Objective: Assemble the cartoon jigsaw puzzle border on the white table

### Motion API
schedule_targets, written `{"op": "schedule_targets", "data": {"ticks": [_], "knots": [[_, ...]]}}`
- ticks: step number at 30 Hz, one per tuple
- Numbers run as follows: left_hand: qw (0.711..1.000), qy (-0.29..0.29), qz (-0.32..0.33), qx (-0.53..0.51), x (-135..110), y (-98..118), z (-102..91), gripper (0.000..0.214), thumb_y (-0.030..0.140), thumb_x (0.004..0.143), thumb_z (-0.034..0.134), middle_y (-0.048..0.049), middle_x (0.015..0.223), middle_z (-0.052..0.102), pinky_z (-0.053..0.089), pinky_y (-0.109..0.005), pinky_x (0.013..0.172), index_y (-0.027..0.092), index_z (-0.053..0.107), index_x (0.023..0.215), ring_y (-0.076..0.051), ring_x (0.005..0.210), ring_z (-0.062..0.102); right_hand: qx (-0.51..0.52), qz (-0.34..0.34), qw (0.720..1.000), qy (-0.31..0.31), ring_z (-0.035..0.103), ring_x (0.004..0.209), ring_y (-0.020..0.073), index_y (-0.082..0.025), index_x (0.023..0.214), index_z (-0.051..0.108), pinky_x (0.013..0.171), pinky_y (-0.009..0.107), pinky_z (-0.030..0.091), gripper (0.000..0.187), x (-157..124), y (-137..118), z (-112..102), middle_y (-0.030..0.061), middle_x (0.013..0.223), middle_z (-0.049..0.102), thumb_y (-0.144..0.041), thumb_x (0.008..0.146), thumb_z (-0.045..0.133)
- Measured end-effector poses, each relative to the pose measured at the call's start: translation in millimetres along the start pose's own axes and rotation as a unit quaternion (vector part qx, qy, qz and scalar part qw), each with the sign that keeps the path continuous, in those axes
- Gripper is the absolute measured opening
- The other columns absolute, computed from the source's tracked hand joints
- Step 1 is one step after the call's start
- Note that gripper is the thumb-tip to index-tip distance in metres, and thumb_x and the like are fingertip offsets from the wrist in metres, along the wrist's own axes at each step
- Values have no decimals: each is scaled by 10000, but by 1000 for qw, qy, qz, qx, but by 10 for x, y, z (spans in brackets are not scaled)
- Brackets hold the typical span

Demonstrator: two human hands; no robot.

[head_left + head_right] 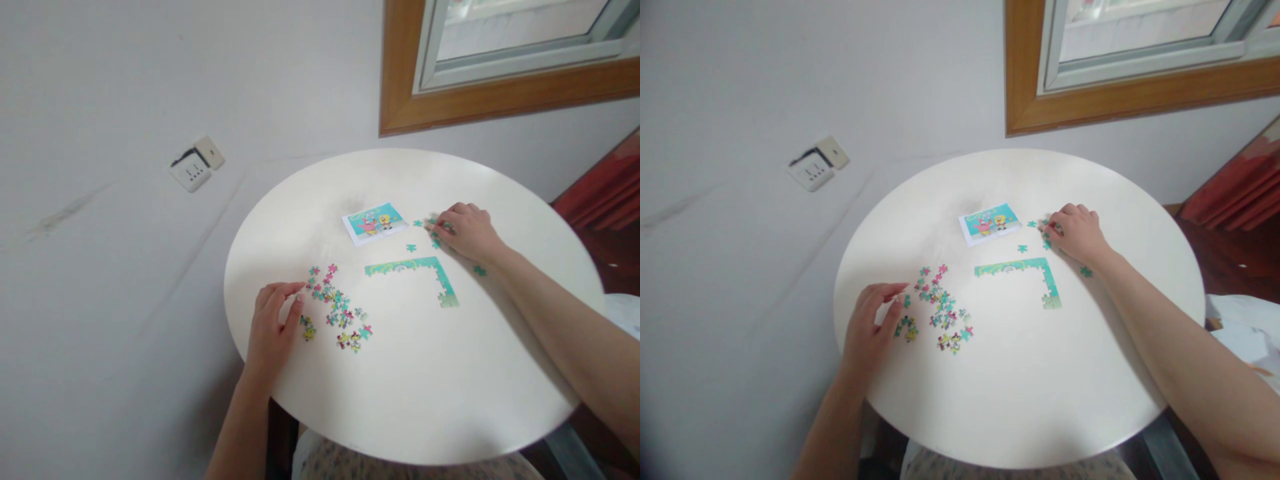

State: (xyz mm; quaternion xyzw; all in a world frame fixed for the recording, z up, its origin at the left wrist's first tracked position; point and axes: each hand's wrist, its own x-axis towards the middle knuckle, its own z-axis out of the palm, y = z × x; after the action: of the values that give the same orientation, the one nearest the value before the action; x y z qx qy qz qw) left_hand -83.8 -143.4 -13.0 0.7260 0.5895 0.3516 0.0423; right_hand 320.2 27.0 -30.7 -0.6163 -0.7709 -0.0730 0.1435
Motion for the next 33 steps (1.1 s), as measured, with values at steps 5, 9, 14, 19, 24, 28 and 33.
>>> {"op": "schedule_targets", "data": {"ticks": [5,9,14,19,24,28,33], "knots": [[1000,5,5,-1,1,-4,1,202,290,993,485,-54,1070,625,479,-392,940,219,619,1126,-229,1039,573,39,-28,998,29,545,936,295,-218,1040,736,791,413,404,313,-5,44,3,145,1034,645,-396,921,508],[1000,6,8,-1,6,-7,3,200,281,992,486,-49,1065,624,478,-389,937,222,622,1126,-228,1034,573,66,-68,995,32,543,913,293,-236,1079,764,795,430,413,329,-26,68,14,152,1024,638,-381,933,507],[1000,4,6,3,-6,-14,9,198,258,1000,473,-54,1074,615,474,-393,936,222,608,1141,-225,1038,564,100,-62,992,49,563,942,297,-246,1072,767,845,452,428,325,-41,93,-27,139,1014,641,-366,936,498],[1000,-18,19,15,-5,-12,17,196,245,981,509,-66,1077,580,451,-427,954,229,614,1147,-244,1054,535,193,-16,978,79,594,801,231,-186,1040,771,782,386,468,312,-98,176,-119,111,897,639,-339,902,536],[996,-70,49,18,14,19,52,240,158,955,494,-72,1119,555,442,-429,980,239,621,1143,-244,1098,516,212,37,974,73,592,705,197,-156,1013,779,678,346,458,321,-147,255,-166,98,868,649,-338,860,564],[992,-98,70,18,34,59,42,280,108,935,498,-73,1155,553,428,-435,1008,249,626,1140,-246,1137,494,202,32,977,67,596,700,200,-153,1015,781,687,350,464,339,-137,277,-155,93,841,652,-357,866,555],[988,-116,95,47,196,106,-38,265,105,927,513,-84,1170,541,417,-455,1012,238,642,1116,-261,1156,476,216,30,974,59,604,707,196,-166,1025,778,670,340,474,332,-124,298,-104,89,864,668,-358,861,562]]}}
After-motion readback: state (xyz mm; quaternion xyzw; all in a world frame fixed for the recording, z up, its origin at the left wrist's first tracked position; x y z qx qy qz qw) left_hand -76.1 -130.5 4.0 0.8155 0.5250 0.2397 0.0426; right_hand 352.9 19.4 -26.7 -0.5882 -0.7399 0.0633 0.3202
